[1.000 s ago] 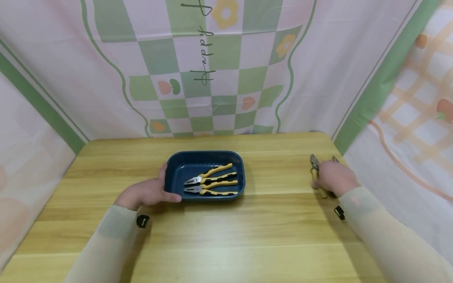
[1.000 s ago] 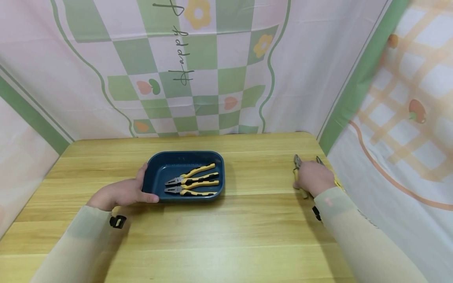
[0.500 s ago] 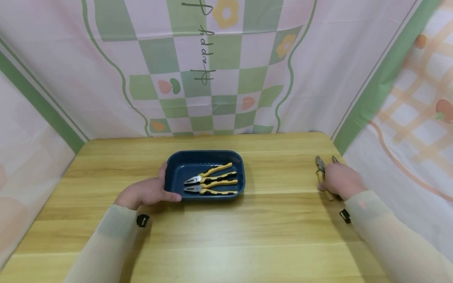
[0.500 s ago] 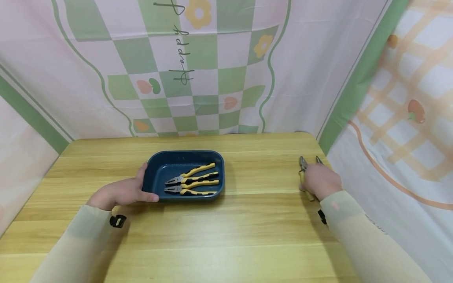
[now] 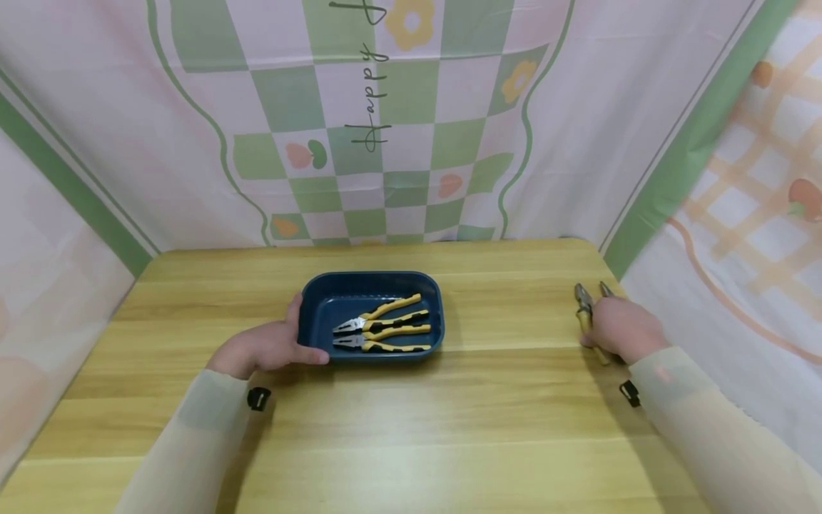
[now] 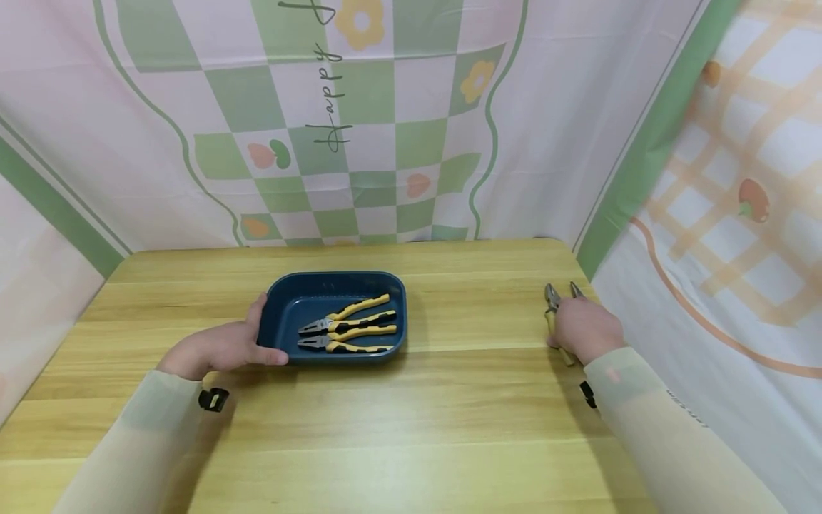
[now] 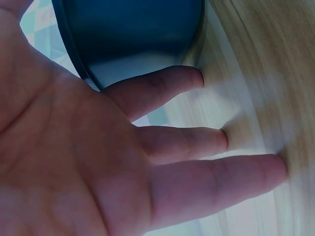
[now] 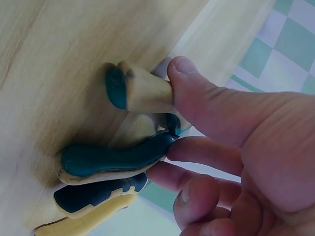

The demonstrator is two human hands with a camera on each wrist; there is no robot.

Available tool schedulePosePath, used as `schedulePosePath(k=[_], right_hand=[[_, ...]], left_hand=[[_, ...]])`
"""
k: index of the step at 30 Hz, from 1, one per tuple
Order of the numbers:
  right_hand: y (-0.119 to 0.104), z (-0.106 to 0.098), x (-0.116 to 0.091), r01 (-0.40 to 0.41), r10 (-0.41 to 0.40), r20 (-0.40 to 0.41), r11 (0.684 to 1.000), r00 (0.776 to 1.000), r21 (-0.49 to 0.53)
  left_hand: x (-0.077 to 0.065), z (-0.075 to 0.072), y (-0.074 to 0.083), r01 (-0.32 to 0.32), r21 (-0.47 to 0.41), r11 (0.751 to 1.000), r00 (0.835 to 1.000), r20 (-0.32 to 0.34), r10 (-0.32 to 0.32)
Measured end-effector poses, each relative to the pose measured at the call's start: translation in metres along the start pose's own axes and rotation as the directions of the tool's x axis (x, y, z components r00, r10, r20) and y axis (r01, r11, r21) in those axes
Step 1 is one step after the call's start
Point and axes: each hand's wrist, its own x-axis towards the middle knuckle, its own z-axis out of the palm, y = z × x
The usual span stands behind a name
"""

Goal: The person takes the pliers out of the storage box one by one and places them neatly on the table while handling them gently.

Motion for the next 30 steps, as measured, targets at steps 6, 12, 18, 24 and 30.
schedulePosePath(k=[6,12,18,24,30], right_hand=[[0.0,0.0,0.0,0.014,-0.014,0.01,1.0,1.0,-0.006],[-0.001,-0.003,-0.001,0.04,-0.04,0.054,0.999,0.998,0.012],[-0.011,-0.004,0.0,0.06,-0.06,0.019,0.998,0.998,0.002],[-0.038,-0.006,0.005,0.098,-0.098,-0.126,0.995,0.987,-0.006],[-0.074,-0.02,0.014,0.137,-0.113,-0.121,0.969,0.986,0.208]], left_hand=[[0.0,0.001,-0.001,-0.011,-0.019,1.0,1.0,-0.004,0.011],[0.001,0.001,-0.002,-0.014,-0.029,0.999,1.0,-0.008,0.013],[0.001,0.001,-0.003,-0.007,-0.023,1.0,1.0,-0.01,0.007],[0.001,0.0,-0.002,-0.02,-0.014,1.0,1.0,-0.012,0.02],[0.001,-0.001,0.001,-0.019,0.008,1.0,1.0,-0.009,0.019]])
